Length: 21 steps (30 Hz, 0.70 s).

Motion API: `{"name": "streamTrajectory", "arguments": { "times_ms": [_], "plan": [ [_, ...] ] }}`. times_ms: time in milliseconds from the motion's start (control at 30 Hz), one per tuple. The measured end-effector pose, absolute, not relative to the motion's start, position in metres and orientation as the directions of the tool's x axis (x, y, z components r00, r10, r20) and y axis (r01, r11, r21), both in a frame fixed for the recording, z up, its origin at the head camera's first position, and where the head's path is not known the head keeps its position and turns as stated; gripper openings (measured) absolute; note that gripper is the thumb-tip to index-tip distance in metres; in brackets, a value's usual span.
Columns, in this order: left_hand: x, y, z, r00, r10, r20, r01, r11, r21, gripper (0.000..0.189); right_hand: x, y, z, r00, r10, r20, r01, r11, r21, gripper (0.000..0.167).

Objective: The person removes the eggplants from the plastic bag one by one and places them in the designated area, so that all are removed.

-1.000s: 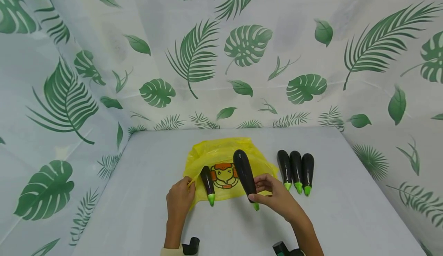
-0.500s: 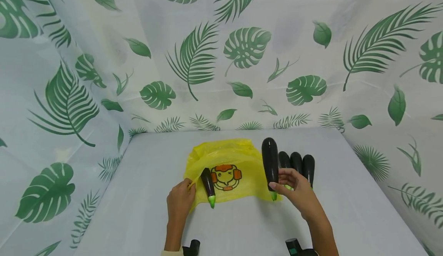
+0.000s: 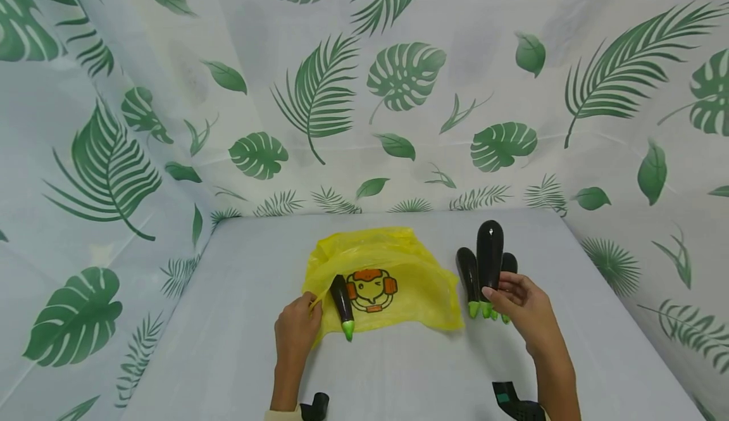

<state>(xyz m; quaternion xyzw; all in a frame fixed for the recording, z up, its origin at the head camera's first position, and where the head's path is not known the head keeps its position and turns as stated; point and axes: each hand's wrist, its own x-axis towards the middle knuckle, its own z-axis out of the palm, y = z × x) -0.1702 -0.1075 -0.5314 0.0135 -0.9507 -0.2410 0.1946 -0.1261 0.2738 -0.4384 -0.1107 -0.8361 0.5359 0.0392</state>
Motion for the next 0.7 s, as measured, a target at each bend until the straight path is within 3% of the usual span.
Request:
{"name": "streamTrajectory", "arguments": {
  "times_ms": [233,467,700],
  "plan": [
    [-0.170,-0.107,-0.529,-0.915,-0.116,0.387,0.082,0.884,0.460,0.013,-0.132,0.297,-0.454,-0.948,0.301,-0.103,0.218,0.381,-0.899,0.070],
    [-0.169,-0.107,-0.529,-0.901,-0.106,0.421,0.112,0.880,0.461,0.011,-0.139,0.320,-0.475,-0.911,0.381,-0.155,0.286,0.315,-0.905,0.068],
    [-0.167,-0.107,-0.530,-0.914,-0.112,0.391,0.090,0.882,0.463,0.012,-0.139,0.336,-0.485,-0.887,0.397,-0.238,0.380,0.333,-0.863,0.069]
  ]
}}
